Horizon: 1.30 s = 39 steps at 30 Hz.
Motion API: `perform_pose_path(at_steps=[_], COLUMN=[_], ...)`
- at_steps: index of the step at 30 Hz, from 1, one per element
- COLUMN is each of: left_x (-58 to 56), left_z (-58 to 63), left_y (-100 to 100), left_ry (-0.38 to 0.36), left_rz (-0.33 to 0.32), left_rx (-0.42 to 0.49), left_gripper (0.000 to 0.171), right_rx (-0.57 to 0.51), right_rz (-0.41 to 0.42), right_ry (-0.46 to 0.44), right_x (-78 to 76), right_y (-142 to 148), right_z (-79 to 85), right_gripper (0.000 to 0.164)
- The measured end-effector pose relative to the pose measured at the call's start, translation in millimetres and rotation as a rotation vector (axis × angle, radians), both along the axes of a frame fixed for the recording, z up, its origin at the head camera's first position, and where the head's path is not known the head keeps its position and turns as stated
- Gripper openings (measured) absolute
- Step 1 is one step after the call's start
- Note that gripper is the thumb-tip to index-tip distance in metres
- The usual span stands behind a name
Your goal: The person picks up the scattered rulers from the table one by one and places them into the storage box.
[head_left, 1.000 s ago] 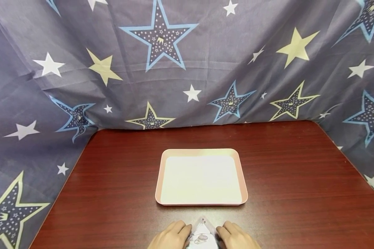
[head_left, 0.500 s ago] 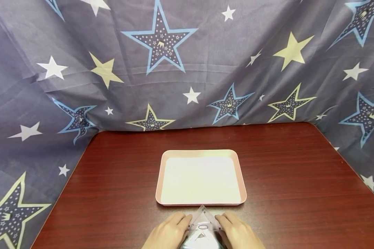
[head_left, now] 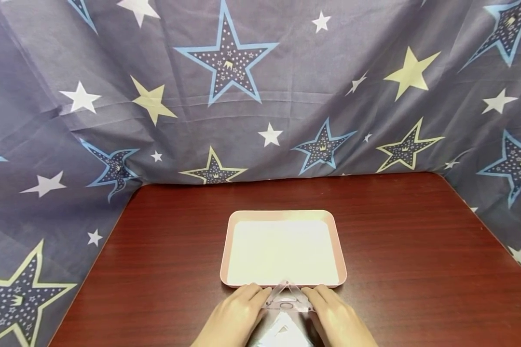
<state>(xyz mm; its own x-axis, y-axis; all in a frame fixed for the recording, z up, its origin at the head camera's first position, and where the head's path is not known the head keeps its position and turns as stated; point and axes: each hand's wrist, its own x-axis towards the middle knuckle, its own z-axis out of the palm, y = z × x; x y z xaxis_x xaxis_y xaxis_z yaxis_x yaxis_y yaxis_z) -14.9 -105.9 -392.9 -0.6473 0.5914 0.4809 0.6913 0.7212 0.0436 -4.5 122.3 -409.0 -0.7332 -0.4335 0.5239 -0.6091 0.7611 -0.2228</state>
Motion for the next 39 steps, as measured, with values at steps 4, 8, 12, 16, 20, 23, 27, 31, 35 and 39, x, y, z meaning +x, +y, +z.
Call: perform_pose_path(at_steps=[4,8,12,16,20,23,27,31,35,39], left_x=[-4.2,-9.9,-15.9,-20.8,-25.6,-29.0,-32.9,-36.1,-39.8,-43.7], left_z=[5.3,7.8,9.1,10.0,10.2,10.1,9.4,7.9,7.3,6.9], left_y=[1.3,3.2,7.0,10.5,12.2,12.8,13.4,14.6,15.1,13.6], left_ry=[-0.048,-0.046,-0.021,-0.03,-0.06,-0.076,-0.073,-0.067,-0.071,-0.076], left_rz=[-0.007,-0.013,-0.012,-0.004,0.003,-0.002,0.001,0.012,0.032,0.072], left_rx=[0.042,0.06,0.043,0.041,0.055,0.052,0.03,0.012,-0.01,-0.033], left_gripper=[0.045,0.044,0.04,0.036,0.031,0.028,0.026,0.024,0.026,0.028], right_rx=[0.024,0.048,0.041,0.022,0.023,0.031,0.045,0.069,0.096,0.095], right_rz=[-0.018,-0.031,-0.05,-0.078,-0.095,-0.097,-0.092,-0.08,-0.072,-0.061], right_ry=[0.03,0.06,0.052,0.033,0.018,0.006,-0.01,-0.003,-0.004,-0.018], right_x=[-3.6,-7.9,-11.9,-16.2,-20.4,-23.5,-27.2,-31.0,-34.3,-39.2], right_y=[0.1,1.2,3.4,4.0,3.7,3.0,2.5,2.0,0.3,-3.5], right_z=[2.9,6.2,9.0,11.8,13.0,13.0,11.2,10.2,12.6,15.1], right_gripper=[0.054,0.049,0.049,0.046,0.044,0.043,0.039,0.038,0.04,0.04])
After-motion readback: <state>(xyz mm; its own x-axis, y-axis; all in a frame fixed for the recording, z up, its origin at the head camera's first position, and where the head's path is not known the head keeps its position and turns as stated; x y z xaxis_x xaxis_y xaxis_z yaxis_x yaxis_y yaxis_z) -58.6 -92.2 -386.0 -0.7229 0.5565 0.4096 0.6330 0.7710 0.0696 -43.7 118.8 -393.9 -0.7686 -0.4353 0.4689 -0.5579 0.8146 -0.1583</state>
